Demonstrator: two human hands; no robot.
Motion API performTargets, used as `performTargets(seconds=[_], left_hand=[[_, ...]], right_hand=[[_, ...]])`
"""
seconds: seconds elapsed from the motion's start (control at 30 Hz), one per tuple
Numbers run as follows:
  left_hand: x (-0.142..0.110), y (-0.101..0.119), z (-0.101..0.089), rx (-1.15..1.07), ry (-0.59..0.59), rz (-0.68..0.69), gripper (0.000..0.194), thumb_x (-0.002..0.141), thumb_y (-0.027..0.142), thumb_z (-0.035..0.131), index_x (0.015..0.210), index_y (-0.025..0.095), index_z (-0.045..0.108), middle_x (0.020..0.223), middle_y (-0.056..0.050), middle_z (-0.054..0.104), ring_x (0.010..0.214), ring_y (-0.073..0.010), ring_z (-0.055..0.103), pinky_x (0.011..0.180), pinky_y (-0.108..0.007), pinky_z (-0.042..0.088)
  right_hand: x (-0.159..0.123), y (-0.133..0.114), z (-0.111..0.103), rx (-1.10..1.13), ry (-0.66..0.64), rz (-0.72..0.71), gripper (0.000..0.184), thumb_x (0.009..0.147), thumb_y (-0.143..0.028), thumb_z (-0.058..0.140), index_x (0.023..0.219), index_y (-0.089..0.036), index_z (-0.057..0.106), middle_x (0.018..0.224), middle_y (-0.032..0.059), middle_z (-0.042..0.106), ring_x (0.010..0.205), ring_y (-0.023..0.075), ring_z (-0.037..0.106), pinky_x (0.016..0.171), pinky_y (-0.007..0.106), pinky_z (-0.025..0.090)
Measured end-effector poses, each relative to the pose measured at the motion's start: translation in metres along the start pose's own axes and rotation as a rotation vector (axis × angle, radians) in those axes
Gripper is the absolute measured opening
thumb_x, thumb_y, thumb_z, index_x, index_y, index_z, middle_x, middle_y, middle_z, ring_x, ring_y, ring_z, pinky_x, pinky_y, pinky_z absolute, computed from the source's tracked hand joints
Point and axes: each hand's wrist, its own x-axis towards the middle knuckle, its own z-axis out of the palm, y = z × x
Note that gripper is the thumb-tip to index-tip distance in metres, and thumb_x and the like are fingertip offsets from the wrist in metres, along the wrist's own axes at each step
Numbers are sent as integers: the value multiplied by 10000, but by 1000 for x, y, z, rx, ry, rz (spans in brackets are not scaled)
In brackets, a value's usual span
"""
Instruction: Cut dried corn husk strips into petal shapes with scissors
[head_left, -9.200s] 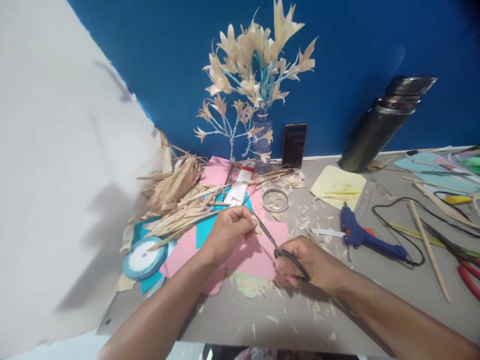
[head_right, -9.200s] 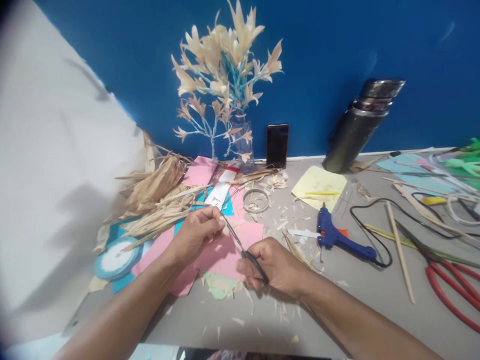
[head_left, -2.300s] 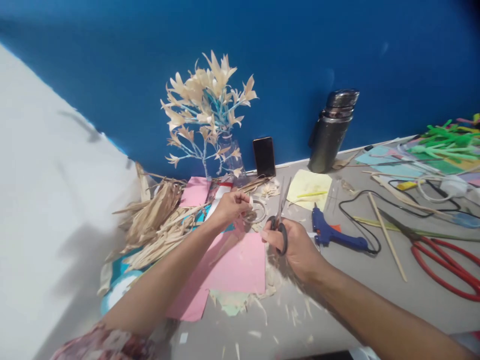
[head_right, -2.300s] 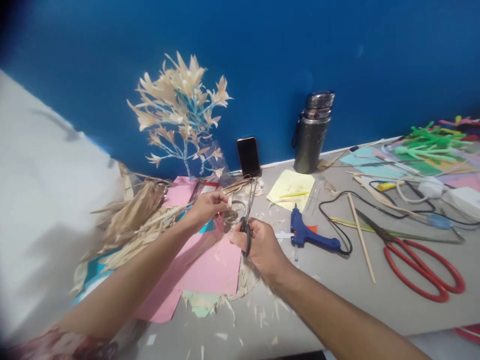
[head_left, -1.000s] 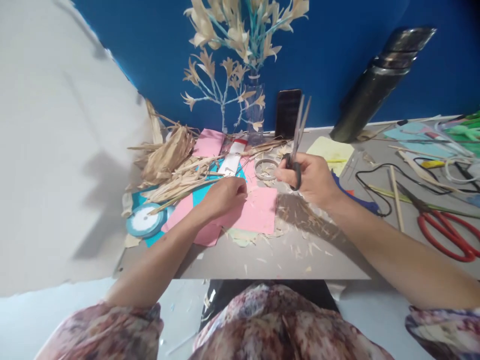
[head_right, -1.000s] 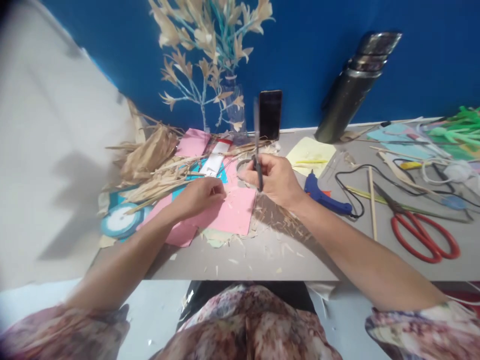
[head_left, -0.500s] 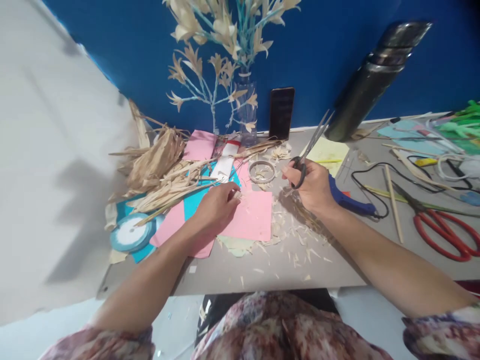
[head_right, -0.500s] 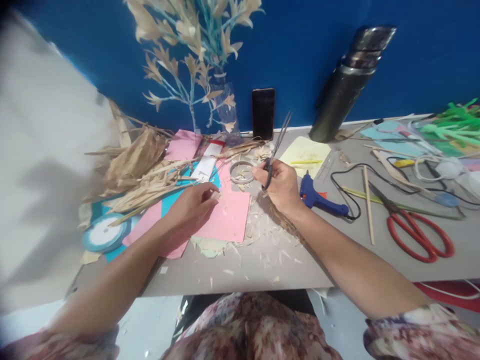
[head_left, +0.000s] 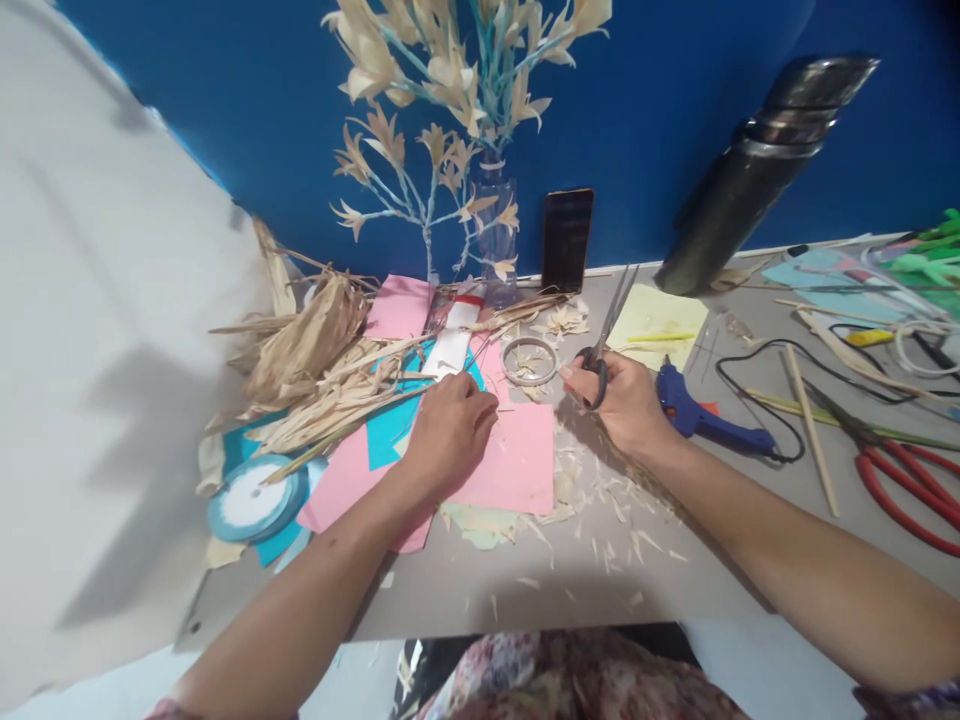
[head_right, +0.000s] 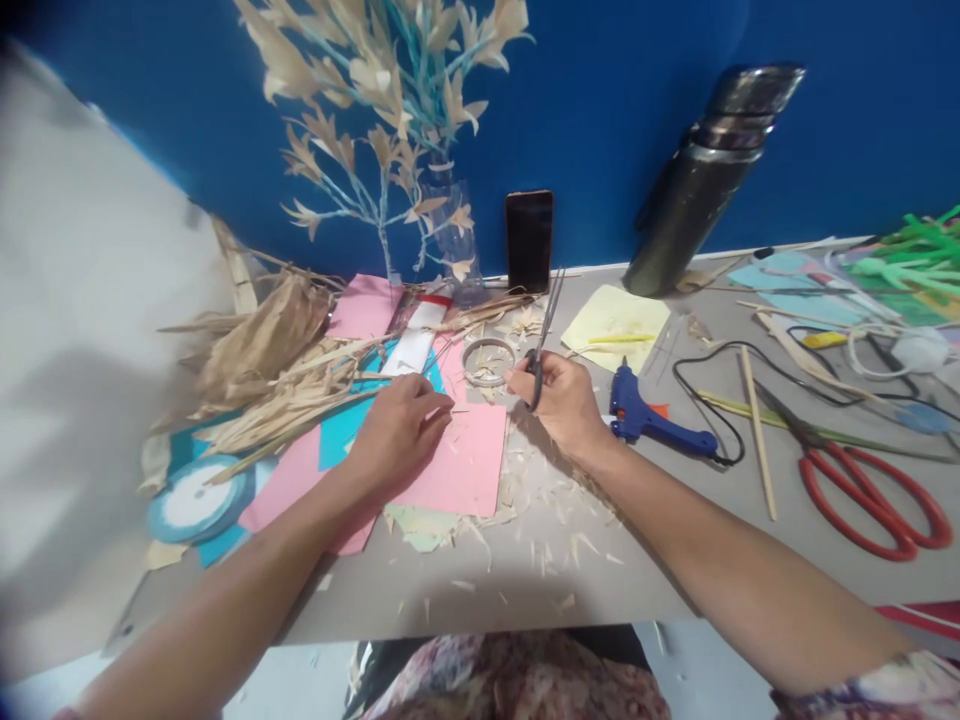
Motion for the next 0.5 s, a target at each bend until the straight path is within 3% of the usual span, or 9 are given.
performTargets(seconds=[0.2, 0.33, 0.5], left_hand=[[3, -5, 4, -57, 34, -15, 237, 920, 223, 492, 856, 189, 717, 886, -98, 606, 869, -233, 528, 783, -382, 401], [1, 5, -5, -318, 77, -66, 228, 919, 215, 452, 818, 184, 655, 868, -66, 610, 879, -204, 551, 822, -359, 427], [-5, 19, -12, -564, -54, -102, 191, 857, 184, 450, 692, 188, 546, 723, -13, 568, 697, -150, 525, 684, -285, 413]], right_hand=[[-5, 0, 5, 105, -108, 156, 270, 636, -377, 795, 711, -190, 616, 590, -34, 555, 478, 126, 511, 453, 253, 429], [-9, -4, 4, 96, -233, 202, 307, 604, -343, 832, 769, -186, 625, 630, -30, 590, 531, 135, 556, 492, 253, 468], [-19, -5, 7, 92, -437, 182, 339, 624, -299, 808, 893, -183, 638, 747, -15, 615, 633, 135, 566, 566, 249, 485]])
